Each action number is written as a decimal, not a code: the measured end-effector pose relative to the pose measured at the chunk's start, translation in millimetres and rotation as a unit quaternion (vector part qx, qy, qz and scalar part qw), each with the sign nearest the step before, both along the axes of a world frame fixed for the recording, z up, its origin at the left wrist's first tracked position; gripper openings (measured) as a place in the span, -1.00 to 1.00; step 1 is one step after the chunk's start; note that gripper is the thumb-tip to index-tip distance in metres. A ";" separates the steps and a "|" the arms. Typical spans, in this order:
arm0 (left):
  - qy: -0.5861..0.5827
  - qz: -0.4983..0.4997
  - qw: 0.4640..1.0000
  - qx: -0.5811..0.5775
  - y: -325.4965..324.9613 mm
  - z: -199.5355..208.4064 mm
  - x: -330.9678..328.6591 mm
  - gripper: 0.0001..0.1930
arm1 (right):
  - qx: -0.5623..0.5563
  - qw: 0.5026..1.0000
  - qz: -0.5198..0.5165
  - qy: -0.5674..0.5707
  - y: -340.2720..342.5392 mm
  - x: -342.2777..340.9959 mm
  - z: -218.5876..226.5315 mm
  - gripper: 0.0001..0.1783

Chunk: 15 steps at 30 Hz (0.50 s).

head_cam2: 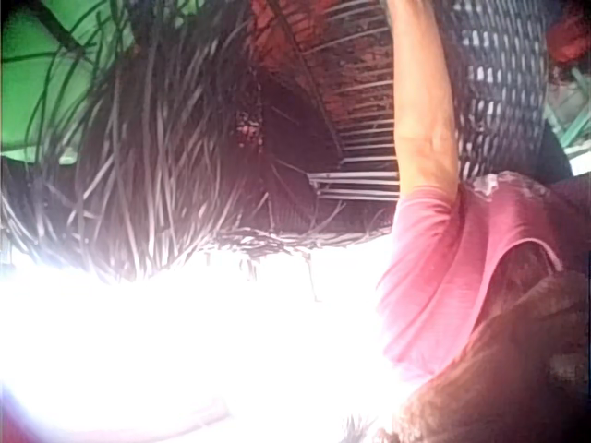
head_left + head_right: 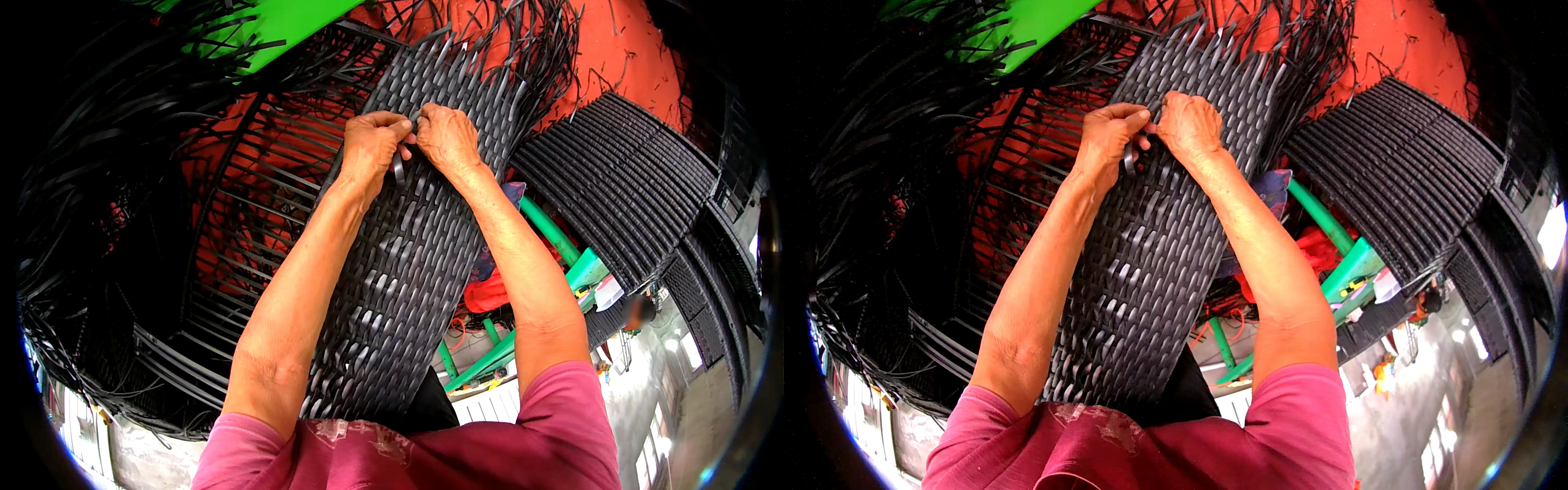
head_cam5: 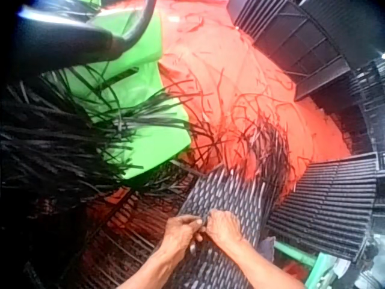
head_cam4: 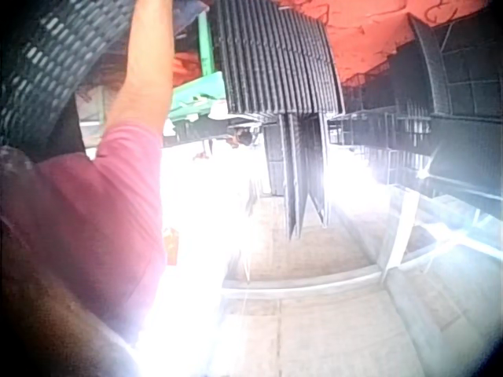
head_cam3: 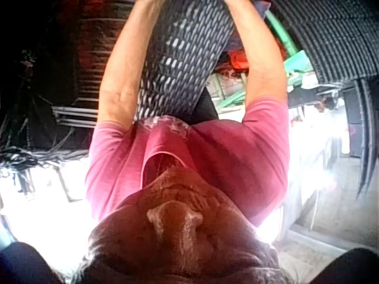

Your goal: The person weaves strips into a furniture component and later secures a stack of components with a plastic tie.

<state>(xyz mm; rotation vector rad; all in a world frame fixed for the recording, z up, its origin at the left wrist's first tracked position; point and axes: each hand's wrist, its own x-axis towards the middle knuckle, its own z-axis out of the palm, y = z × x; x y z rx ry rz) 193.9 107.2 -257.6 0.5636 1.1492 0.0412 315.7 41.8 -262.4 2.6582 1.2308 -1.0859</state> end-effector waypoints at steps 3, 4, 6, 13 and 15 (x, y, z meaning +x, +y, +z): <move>0.018 0.040 0.999 -0.006 -1.5 -0.9 1.7 -0.90 | 0.036 0.999 -0.020 0.012 -6.7 -1.8 -3.9 -0.79; 0.026 0.054 0.998 -0.006 -2.4 -1.3 2.3 -0.91 | 0.045 0.999 -0.017 0.019 -9.9 -1.0 -5.5 -0.80; 0.042 0.083 0.996 -0.007 -3.7 -2.0 3.5 -0.92 | 0.064 0.997 -0.011 0.032 -15.8 4.0 -7.1 -0.81; 0.062 -0.012 0.998 -0.014 -1.2 -2.0 7.9 -0.93 | -0.002 0.962 0.268 -0.048 -9.3 27.2 8.1 -0.82; 0.075 -0.042 0.996 0.004 -8.9 -12.8 13.7 -0.93 | -0.107 0.959 0.262 -0.001 5.9 27.8 7.0 -0.76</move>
